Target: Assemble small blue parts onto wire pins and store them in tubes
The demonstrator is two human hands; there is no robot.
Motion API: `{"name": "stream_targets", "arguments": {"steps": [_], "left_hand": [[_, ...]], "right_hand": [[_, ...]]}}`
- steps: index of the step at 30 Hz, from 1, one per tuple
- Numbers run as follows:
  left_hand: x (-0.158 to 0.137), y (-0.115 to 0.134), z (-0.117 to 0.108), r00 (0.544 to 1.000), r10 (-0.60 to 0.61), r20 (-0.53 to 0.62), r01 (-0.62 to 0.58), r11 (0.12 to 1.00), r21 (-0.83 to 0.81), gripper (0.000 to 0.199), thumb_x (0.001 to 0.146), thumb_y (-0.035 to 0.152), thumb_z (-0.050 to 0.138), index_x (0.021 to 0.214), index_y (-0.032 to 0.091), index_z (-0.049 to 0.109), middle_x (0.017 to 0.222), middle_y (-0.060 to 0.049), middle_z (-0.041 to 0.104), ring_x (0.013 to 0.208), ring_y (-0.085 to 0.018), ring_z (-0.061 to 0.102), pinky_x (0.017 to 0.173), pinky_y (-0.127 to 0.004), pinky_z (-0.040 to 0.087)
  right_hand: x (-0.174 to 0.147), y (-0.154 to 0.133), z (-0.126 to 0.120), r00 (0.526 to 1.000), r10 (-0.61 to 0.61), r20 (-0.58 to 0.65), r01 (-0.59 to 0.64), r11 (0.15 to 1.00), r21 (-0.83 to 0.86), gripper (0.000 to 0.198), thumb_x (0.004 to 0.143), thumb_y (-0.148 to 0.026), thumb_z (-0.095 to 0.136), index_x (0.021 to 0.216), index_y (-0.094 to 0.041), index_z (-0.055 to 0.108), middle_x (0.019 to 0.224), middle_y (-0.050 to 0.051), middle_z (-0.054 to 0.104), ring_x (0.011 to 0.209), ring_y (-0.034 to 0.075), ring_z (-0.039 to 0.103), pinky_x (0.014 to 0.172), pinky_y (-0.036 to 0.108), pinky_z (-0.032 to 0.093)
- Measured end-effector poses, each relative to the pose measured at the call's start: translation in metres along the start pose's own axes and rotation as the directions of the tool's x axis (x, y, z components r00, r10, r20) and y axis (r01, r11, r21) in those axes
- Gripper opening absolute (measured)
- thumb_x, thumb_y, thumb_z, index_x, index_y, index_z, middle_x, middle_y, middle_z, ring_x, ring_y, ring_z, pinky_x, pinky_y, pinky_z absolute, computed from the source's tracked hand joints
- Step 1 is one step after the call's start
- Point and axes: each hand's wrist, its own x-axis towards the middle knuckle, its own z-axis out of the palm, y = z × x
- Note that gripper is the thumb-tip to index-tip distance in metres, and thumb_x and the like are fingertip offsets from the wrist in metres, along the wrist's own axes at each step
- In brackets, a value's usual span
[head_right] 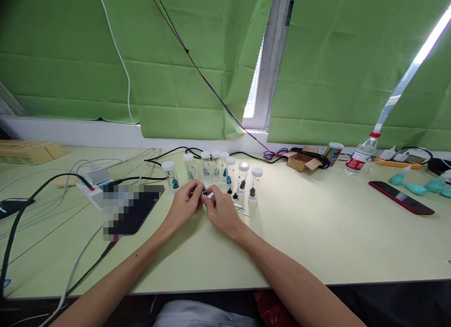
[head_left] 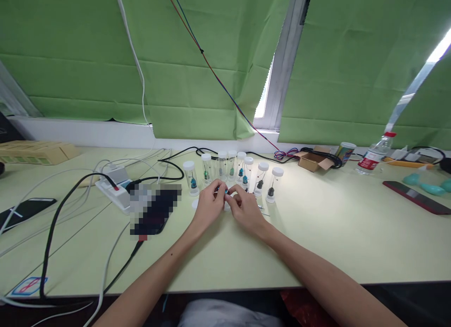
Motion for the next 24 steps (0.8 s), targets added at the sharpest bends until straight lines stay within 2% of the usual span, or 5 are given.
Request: {"name": "stream_targets", "arguments": {"steps": [15, 24], "left_hand": [[-0.0007, -0.0073, 0.0003, 0.999, 0.032, 0.022, -0.033, 0.998, 0.061, 0.027, 0.092, 0.04, 0.04, 0.074, 0.022, 0.047, 0.053, 0.005, 0.046, 0.046, -0.012, 0.044, 0.051, -0.025, 0.036], [-0.0001, -0.0088, 0.0009, 1.0, 0.011, 0.014, -0.012, 0.999, 0.03, 0.026, 0.092, 0.041, 0.041, 0.075, 0.022, 0.05, 0.051, 0.006, 0.045, 0.045, -0.012, 0.043, 0.049, -0.024, 0.035]], "right_hand": [[-0.0008, 0.0011, -0.0001, 1.0, 0.013, 0.006, -0.013, 0.999, -0.037, 0.018, 0.094, -0.034, 0.044, 0.085, -0.022, 0.054, 0.052, -0.007, 0.047, 0.048, 0.011, 0.04, 0.053, 0.024, 0.027], [0.0013, 0.0004, -0.0001, 0.999, 0.038, -0.001, -0.038, 0.999, -0.026, 0.021, 0.093, -0.036, 0.047, 0.081, -0.021, 0.056, 0.05, -0.007, 0.044, 0.048, 0.011, 0.039, 0.052, 0.024, 0.027]]}}
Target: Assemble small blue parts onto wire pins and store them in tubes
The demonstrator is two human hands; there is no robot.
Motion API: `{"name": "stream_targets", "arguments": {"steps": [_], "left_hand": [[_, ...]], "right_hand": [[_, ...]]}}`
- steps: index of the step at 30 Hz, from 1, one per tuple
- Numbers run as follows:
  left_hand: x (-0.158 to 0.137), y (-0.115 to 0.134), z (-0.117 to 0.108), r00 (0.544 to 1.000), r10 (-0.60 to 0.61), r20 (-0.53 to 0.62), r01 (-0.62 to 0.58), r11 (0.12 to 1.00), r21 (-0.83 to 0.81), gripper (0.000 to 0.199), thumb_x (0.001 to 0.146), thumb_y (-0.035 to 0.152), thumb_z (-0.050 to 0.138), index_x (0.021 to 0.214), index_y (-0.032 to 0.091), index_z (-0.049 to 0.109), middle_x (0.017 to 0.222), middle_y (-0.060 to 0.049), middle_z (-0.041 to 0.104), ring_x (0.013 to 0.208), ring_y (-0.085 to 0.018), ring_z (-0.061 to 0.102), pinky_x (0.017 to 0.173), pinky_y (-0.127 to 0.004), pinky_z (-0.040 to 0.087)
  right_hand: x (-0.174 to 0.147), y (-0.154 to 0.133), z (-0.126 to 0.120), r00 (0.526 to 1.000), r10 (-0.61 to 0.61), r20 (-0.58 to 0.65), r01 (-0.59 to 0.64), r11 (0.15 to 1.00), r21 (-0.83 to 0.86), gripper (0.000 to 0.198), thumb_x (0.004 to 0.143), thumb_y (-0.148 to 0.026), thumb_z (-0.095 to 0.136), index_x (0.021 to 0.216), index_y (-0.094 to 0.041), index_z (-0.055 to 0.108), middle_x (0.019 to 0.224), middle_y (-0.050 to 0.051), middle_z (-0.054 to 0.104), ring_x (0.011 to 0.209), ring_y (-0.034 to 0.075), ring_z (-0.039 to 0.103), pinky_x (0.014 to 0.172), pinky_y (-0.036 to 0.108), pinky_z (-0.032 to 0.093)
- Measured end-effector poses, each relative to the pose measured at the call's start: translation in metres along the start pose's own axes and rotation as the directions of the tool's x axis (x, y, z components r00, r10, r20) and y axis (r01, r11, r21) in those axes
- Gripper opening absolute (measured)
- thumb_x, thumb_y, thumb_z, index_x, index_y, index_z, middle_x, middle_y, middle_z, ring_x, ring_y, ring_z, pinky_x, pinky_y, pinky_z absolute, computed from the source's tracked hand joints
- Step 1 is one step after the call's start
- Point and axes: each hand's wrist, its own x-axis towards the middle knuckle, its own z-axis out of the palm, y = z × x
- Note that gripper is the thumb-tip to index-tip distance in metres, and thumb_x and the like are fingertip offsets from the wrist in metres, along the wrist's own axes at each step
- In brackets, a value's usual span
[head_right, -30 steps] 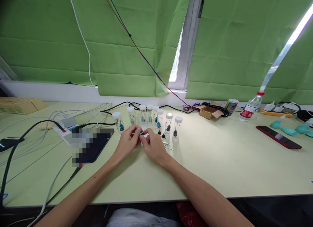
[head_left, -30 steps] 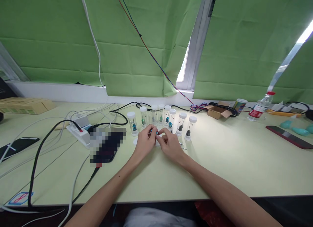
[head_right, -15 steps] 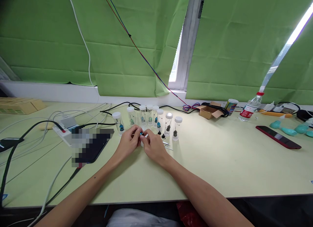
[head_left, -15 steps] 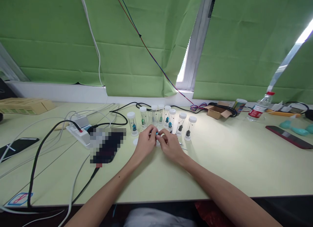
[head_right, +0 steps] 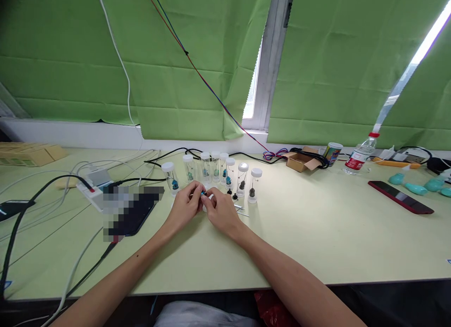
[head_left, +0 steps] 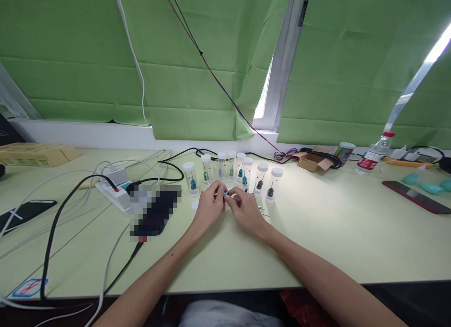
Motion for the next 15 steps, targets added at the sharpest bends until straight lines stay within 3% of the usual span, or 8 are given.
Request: {"name": "stream_targets", "arguments": {"steps": [9, 15], "left_hand": [[0.0005, -0.0022, -0.0008, 1.0, -0.009, -0.029, 0.008, 1.0, -0.026, 0.029, 0.094, 0.043, 0.04, 0.079, 0.022, 0.052, 0.049, 0.006, 0.048, 0.044, -0.012, 0.046, 0.049, -0.024, 0.036], [0.0015, -0.0019, -0.0009, 0.999, -0.039, -0.007, 0.038, 0.997, -0.071, 0.028, 0.094, 0.044, 0.04, 0.08, 0.022, 0.05, 0.057, 0.003, 0.057, 0.045, -0.013, 0.053, 0.051, -0.026, 0.041]], "right_hand": [[-0.0002, -0.0033, -0.0005, 1.0, -0.027, -0.004, 0.027, 1.0, -0.006, 0.027, 0.095, -0.037, 0.045, 0.077, -0.021, 0.054, 0.052, -0.007, 0.045, 0.048, 0.01, 0.039, 0.054, 0.024, 0.029], [0.004, -0.0017, -0.0059, 0.99, -0.013, -0.141, 0.012, 1.0, -0.008, 0.023, 0.095, -0.038, 0.045, 0.084, -0.02, 0.056, 0.052, -0.006, 0.045, 0.048, 0.011, 0.04, 0.053, 0.024, 0.03]]}}
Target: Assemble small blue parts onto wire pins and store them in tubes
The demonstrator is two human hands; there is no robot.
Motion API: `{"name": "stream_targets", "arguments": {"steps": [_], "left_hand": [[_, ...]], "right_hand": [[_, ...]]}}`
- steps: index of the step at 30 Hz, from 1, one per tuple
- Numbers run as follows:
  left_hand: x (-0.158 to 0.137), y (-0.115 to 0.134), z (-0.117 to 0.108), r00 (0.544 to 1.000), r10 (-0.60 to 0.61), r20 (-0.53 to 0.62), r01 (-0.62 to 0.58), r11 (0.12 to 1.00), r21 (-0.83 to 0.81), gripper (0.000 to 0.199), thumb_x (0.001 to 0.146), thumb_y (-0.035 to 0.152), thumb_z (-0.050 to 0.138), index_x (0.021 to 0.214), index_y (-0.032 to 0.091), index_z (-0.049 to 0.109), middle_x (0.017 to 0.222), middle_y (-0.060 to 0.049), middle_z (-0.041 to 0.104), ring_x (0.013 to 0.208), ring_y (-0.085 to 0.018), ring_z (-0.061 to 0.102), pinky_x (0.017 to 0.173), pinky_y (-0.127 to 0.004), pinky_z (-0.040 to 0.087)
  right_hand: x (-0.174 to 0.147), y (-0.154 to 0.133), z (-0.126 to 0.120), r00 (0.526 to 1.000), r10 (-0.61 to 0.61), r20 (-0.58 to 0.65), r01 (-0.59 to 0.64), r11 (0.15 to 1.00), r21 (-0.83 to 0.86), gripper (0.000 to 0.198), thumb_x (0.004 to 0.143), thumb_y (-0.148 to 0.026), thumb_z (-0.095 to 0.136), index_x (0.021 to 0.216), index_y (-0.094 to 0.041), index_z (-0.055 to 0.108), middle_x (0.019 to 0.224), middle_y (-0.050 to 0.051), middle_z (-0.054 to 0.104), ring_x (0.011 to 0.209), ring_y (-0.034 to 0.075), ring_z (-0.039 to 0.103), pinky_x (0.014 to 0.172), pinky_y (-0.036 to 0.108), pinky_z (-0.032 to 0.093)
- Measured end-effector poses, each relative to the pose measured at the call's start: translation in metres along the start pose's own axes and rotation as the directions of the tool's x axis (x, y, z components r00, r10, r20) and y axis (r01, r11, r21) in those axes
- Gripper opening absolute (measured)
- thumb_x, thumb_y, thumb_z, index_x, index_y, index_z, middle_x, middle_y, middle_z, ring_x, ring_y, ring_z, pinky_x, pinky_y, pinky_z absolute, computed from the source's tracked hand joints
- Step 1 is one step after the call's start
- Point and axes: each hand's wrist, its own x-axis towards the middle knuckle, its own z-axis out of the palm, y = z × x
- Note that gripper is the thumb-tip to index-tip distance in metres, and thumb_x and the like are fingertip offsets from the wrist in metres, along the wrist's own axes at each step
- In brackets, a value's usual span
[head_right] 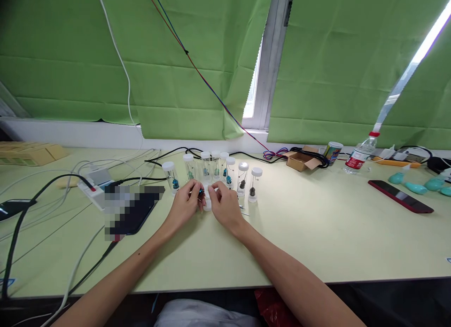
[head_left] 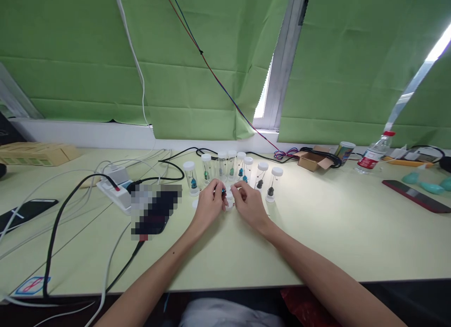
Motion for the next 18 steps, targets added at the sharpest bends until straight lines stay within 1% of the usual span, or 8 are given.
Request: {"name": "stream_targets", "arguments": {"steps": [5, 8, 11, 15, 18], "left_hand": [[0.001, -0.001, 0.001, 1.0, -0.008, 0.011, 0.007, 0.998, 0.062, 0.025, 0.091, 0.042, 0.045, 0.079, 0.021, 0.051, 0.055, 0.004, 0.054, 0.044, -0.012, 0.05, 0.051, -0.025, 0.041], [0.002, -0.002, 0.002, 1.0, 0.006, -0.012, -0.005, 0.996, 0.085, 0.024, 0.089, 0.042, 0.048, 0.08, 0.02, 0.053, 0.064, 0.003, 0.057, 0.048, -0.011, 0.05, 0.052, -0.024, 0.041], [0.002, -0.002, 0.001, 0.999, 0.039, 0.003, -0.039, 0.992, 0.122, 0.025, 0.089, 0.042, 0.049, 0.08, 0.02, 0.055, 0.074, 0.001, 0.059, 0.054, -0.011, 0.051, 0.054, -0.024, 0.041], [0.003, -0.001, 0.001, 0.999, 0.047, 0.026, -0.051, 0.983, 0.175, 0.026, 0.089, 0.042, 0.048, 0.08, 0.019, 0.058, 0.074, 0.0, 0.061, 0.059, -0.013, 0.053, 0.057, -0.025, 0.041], [0.003, -0.001, 0.0, 0.998, 0.051, 0.021, -0.055, 0.979, 0.198, 0.026, 0.09, 0.041, 0.047, 0.08, 0.019, 0.059, 0.075, -0.001, 0.063, 0.064, -0.015, 0.056, 0.062, -0.026, 0.042]], "right_hand": [[0.003, 0.001, -0.004, 0.997, 0.019, -0.077, -0.019, 1.0, 0.013, 0.019, 0.094, -0.037, 0.045, 0.092, -0.02, 0.054, 0.053, -0.007, 0.045, 0.049, 0.011, 0.044, 0.053, 0.023, 0.032], [0.004, 0.001, -0.005, 0.995, 0.02, -0.095, -0.019, 1.0, 0.01, 0.019, 0.094, -0.036, 0.044, 0.095, -0.02, 0.055, 0.056, -0.006, 0.049, 0.05, 0.012, 0.048, 0.054, 0.023, 0.035], [0.005, 0.003, -0.005, 0.995, 0.012, -0.095, -0.011, 1.0, 0.004, 0.02, 0.094, -0.035, 0.043, 0.096, -0.02, 0.056, 0.061, -0.004, 0.054, 0.051, 0.012, 0.051, 0.053, 0.023, 0.037], [0.007, 0.009, -0.006, 0.997, -0.027, -0.079, 0.024, 0.999, -0.044, 0.02, 0.094, -0.033, 0.042, 0.095, -0.02, 0.058, 0.067, -0.002, 0.059, 0.049, 0.012, 0.052, 0.052, 0.023, 0.038], [0.008, 0.013, -0.007, 0.997, -0.055, -0.051, 0.05, 0.993, -0.109, 0.017, 0.091, -0.027, 0.045, 0.095, -0.02, 0.059, 0.074, 0.0, 0.064, 0.051, 0.011, 0.052, 0.055, 0.024, 0.041]]}}
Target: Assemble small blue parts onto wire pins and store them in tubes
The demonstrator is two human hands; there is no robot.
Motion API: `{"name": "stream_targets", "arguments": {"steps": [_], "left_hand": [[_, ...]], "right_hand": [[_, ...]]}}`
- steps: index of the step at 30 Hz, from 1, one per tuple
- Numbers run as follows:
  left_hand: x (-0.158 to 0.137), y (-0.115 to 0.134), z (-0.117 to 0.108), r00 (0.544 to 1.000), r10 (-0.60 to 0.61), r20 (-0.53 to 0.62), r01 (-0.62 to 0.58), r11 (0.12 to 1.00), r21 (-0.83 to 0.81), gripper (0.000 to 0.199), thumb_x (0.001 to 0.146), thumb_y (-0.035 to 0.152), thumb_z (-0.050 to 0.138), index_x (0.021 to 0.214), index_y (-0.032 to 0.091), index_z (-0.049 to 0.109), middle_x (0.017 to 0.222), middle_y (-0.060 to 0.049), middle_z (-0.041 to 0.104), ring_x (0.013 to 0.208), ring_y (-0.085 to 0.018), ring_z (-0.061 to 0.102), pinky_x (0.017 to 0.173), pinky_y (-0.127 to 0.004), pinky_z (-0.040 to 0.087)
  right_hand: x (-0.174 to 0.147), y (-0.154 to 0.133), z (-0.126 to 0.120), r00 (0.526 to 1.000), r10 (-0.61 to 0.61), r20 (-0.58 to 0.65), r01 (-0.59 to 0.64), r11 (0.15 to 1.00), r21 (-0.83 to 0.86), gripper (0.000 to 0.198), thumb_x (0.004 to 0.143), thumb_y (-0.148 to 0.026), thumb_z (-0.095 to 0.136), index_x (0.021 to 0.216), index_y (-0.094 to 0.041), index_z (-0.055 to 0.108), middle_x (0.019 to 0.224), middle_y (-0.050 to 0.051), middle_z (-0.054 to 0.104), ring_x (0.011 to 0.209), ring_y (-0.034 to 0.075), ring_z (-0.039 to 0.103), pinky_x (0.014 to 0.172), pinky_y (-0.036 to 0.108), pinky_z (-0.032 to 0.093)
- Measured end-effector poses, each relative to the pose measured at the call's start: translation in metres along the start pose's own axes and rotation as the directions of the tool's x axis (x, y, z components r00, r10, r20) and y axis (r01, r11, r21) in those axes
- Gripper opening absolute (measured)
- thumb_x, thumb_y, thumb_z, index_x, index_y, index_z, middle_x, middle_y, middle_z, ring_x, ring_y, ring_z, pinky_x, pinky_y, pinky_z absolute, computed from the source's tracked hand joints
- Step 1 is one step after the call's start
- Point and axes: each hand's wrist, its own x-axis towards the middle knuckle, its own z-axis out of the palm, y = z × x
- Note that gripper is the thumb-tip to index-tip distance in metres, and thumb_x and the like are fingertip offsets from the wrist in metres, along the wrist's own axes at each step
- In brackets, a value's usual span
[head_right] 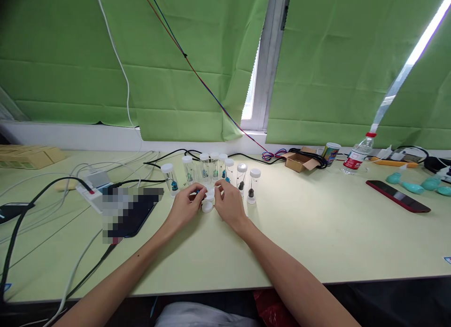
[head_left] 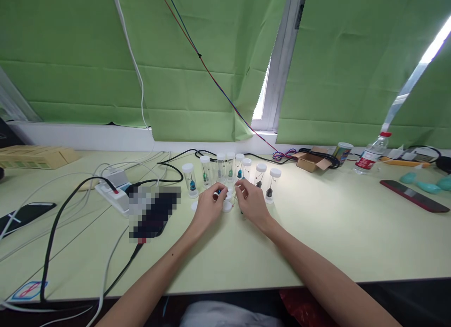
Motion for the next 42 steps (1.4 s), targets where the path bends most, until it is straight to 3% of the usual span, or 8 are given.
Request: {"name": "stream_targets", "arguments": {"steps": [9, 16, 25, 42], "left_hand": [[-0.001, -0.005, 0.0, 0.995, 0.038, 0.095, -0.039, 0.999, 0.013, 0.022, 0.091, 0.035, 0.045, 0.096, 0.022, 0.062, 0.09, -0.003, 0.068, 0.076, -0.017, 0.063, 0.066, -0.028, 0.044], [-0.001, -0.007, 0.001, 0.997, 0.047, 0.057, -0.045, 0.998, -0.031, 0.019, 0.09, 0.036, 0.047, 0.099, 0.024, 0.057, 0.092, -0.001, 0.065, 0.073, -0.015, 0.063, 0.059, -0.025, 0.042], [-0.002, -0.002, 0.0, 0.999, -0.026, 0.034, 0.027, 0.998, -0.054, 0.018, 0.087, 0.039, 0.051, 0.094, 0.023, 0.053, 0.092, 0.0, 0.06, 0.067, -0.013, 0.062, 0.054, -0.023, 0.042], [-0.003, 0.001, -0.001, 0.999, -0.019, 0.042, 0.021, 0.998, -0.058, 0.019, 0.085, 0.04, 0.054, 0.092, 0.022, 0.055, 0.087, 0.0, 0.064, 0.062, -0.013, 0.061, 0.055, -0.024, 0.045]], "right_hand": [[0.002, 0.008, 0.003, 0.995, -0.087, 0.053, 0.088, 0.996, -0.024, 0.023, 0.089, -0.019, 0.048, 0.108, -0.018, 0.06, 0.089, 0.005, 0.068, 0.07, 0.016, 0.058, 0.069, 0.029, 0.047], [-0.001, 0.01, 0.004, 0.964, -0.152, 0.219, 0.173, 0.982, -0.079, 0.02, 0.079, -0.012, 0.06, 0.097, -0.02, 0.062, 0.093, 0.004, 0.068, 0.092, 0.021, 0.058, 0.089, 0.038, 0.04], [-0.004, 0.004, 0.004, 0.942, -0.083, 0.324, 0.123, 0.987, -0.106, 0.022, 0.081, -0.028, 0.068, 0.102, -0.022, 0.062, 0.094, 0.003, 0.065, 0.096, 0.023, 0.054, 0.09, 0.041, 0.036], [-0.006, 0.001, 0.003, 0.932, -0.065, 0.357, 0.099, 0.992, -0.078, 0.023, 0.083, -0.02, 0.064, 0.105, -0.023, 0.058, 0.096, 0.003, 0.066, 0.098, 0.023, 0.054, 0.091, 0.041, 0.037]]}}
